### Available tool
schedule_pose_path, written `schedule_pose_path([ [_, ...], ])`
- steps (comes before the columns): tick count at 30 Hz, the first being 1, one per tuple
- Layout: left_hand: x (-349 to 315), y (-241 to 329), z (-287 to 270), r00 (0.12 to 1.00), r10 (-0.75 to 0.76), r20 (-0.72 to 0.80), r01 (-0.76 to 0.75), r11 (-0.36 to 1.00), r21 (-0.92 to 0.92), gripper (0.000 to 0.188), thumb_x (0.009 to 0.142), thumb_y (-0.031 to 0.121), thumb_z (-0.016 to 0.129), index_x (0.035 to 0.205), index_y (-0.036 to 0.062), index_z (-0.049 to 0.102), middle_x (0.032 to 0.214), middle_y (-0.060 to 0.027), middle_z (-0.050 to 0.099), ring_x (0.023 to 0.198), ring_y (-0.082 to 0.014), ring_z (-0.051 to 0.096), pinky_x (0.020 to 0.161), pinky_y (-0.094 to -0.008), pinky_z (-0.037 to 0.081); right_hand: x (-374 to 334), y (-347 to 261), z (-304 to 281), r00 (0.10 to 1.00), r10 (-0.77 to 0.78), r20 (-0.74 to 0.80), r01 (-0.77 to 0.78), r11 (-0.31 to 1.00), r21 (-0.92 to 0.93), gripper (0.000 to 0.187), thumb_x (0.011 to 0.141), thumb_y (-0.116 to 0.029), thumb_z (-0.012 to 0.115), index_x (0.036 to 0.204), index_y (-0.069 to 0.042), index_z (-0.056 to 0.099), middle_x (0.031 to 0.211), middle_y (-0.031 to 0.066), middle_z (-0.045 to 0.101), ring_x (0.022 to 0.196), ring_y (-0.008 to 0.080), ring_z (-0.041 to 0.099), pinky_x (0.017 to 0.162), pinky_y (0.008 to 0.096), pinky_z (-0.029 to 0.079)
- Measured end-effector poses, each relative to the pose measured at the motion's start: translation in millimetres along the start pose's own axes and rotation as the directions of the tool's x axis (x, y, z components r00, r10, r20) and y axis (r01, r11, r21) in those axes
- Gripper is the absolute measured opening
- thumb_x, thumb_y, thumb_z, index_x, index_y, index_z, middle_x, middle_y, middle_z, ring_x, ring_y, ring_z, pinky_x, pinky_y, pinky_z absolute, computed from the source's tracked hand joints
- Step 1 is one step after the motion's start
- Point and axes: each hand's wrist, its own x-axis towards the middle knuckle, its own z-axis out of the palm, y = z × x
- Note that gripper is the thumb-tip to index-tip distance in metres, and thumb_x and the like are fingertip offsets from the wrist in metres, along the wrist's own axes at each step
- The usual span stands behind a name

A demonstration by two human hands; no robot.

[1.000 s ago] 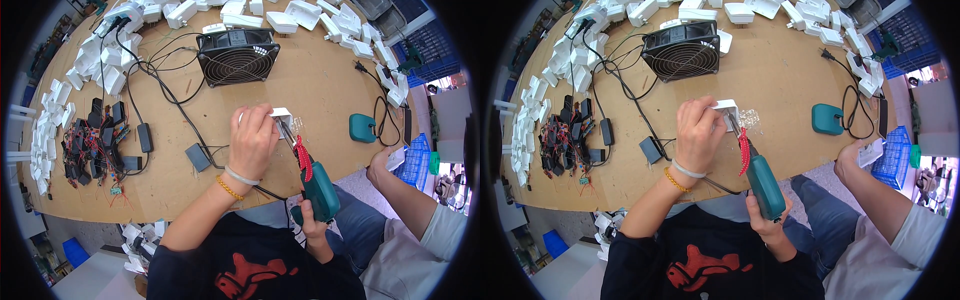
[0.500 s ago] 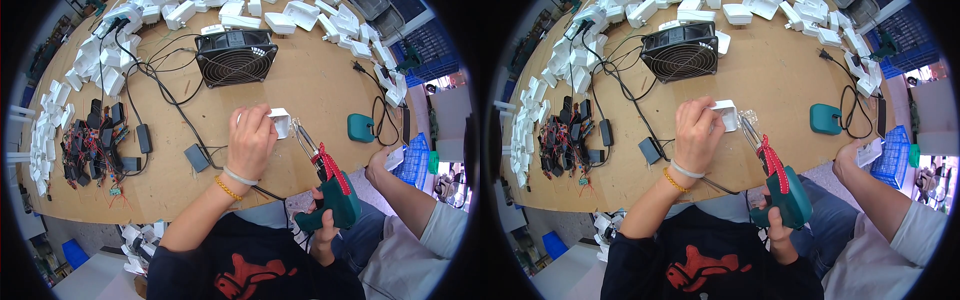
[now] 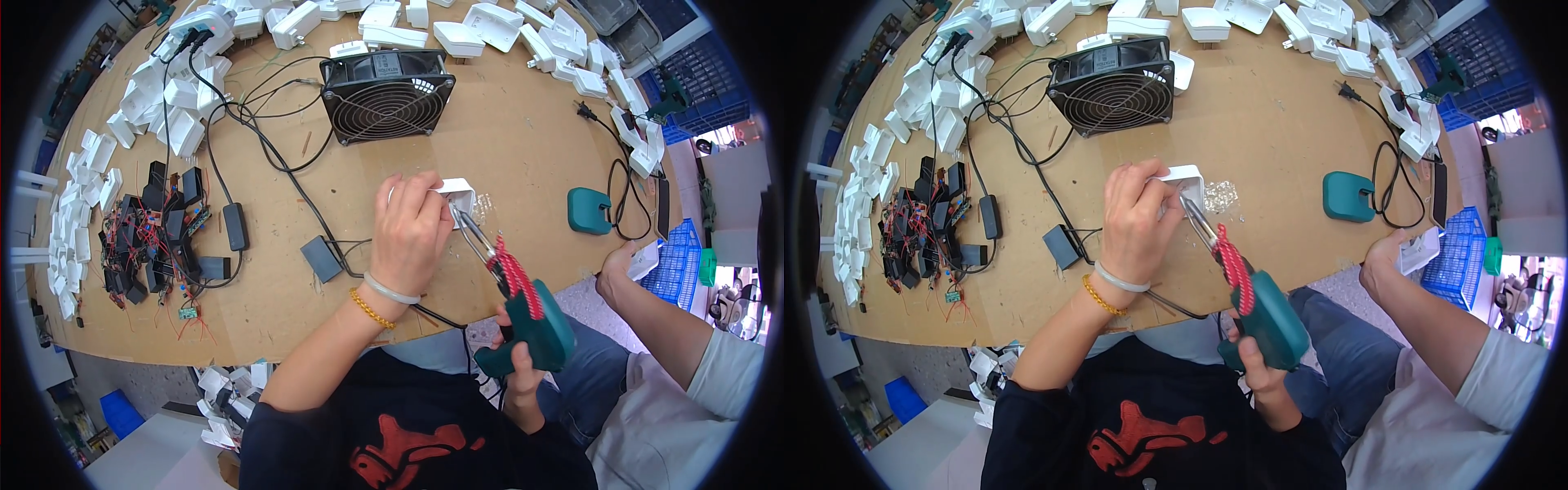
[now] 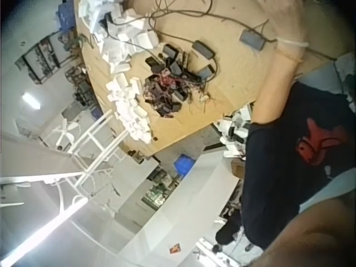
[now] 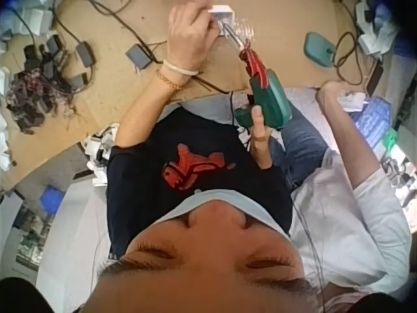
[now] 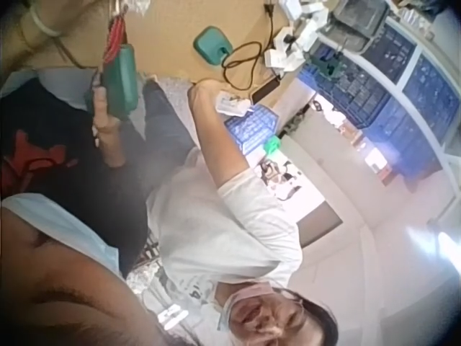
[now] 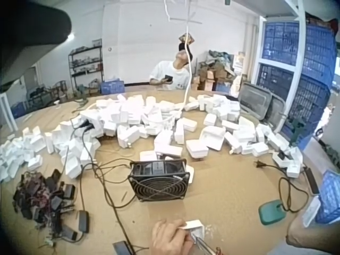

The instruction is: Applying hot glue to white plastic housings to assemble electrical or mechanical components.

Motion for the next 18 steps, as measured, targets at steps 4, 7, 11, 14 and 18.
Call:
schedule_pose_path([
  [4,-0.1,-1.3,-5.2,1.0,0.001,0.015,-0.001,1.0,0.014,0.014,0.076,0.003,0.072,0.087,0.0004,0.063,0.111,-0.011,0.058,0.105,-0.029,0.059,0.104,-0.0514,0.04,7.8,11.9,-12.3,0.984,-0.159,-0.076,0.17,0.971,0.169,0.064,0.096,-0.049,0.051,0.125,0.009,0.051,0.095,0.014,0.063,0.072,0.0169,0.06,0.095,0.0397,0.05],
  [7,10.3,2.9,-23.9,0.998,0.061,0.017,-0.062,0.996,0.068,0.025,0.074,0.009,0.078,0.093,0.0008,0.064,0.118,-0.0136,0.058,0.113,-0.0333,0.058,0.102,-0.0519,0.042,30.8,16.2,-18.8,0.982,-0.091,-0.168,0.149,0.916,0.373,0.057,0.102,-0.046,0.038,0.116,0.007,0.053,0.079,0.0115,0.057,0.065,0.0186,0.056,0.106,0.0434,0.043],
  [11,29.0,-6.2,-59.8,0.946,-0.1,0.308,0.101,0.995,0.012,0.058,0.067,0.02,0.087,0.114,0.0032,0.058,0.119,-0.0175,0.06,0.111,-0.0389,0.06,0.094,-0.0463,0.049,54.9,8.7,-14.8,0.994,-0.02,-0.108,0.064,0.905,0.421,0.051,0.103,-0.044,0.037,0.113,0.002,0.056,0.074,0.0094,0.057,0.063,0.0178,0.055,0.104,0.0414,0.044],
  [14,29.2,-32.0,-60.9,0.794,-0.193,0.577,0.244,0.97,-0.011,0.073,0.065,0.023,0.089,0.124,0.0026,0.051,0.109,-0.017,0.065,0.098,-0.0438,0.063,0.087,-0.0434,0.053,62.6,11.8,-10.3,0.995,-0.013,-0.102,0.052,0.918,0.393,0.05,0.104,-0.044,0.039,0.112,0.002,0.057,0.074,0.009,0.058,0.062,0.0164,0.054,0.103,0.0401,0.045],
  [18,25.9,-40.3,-102.5,0.648,-0.259,0.716,0.671,0.639,-0.376,0.067,0.075,0.028,0.088,0.124,-0.0005,0.052,0.096,-0.008,0.067,0.083,-0.0228,0.069,0.068,-0.0337,0.058,63.7,18.0,-15.0,0.998,0.046,-0.049,-0.02,0.898,0.44,0.049,0.103,-0.045,0.042,0.111,0.001,0.057,0.073,0.0076,0.057,0.061,0.0146,0.054,0.098,0.0369,0.049],
])
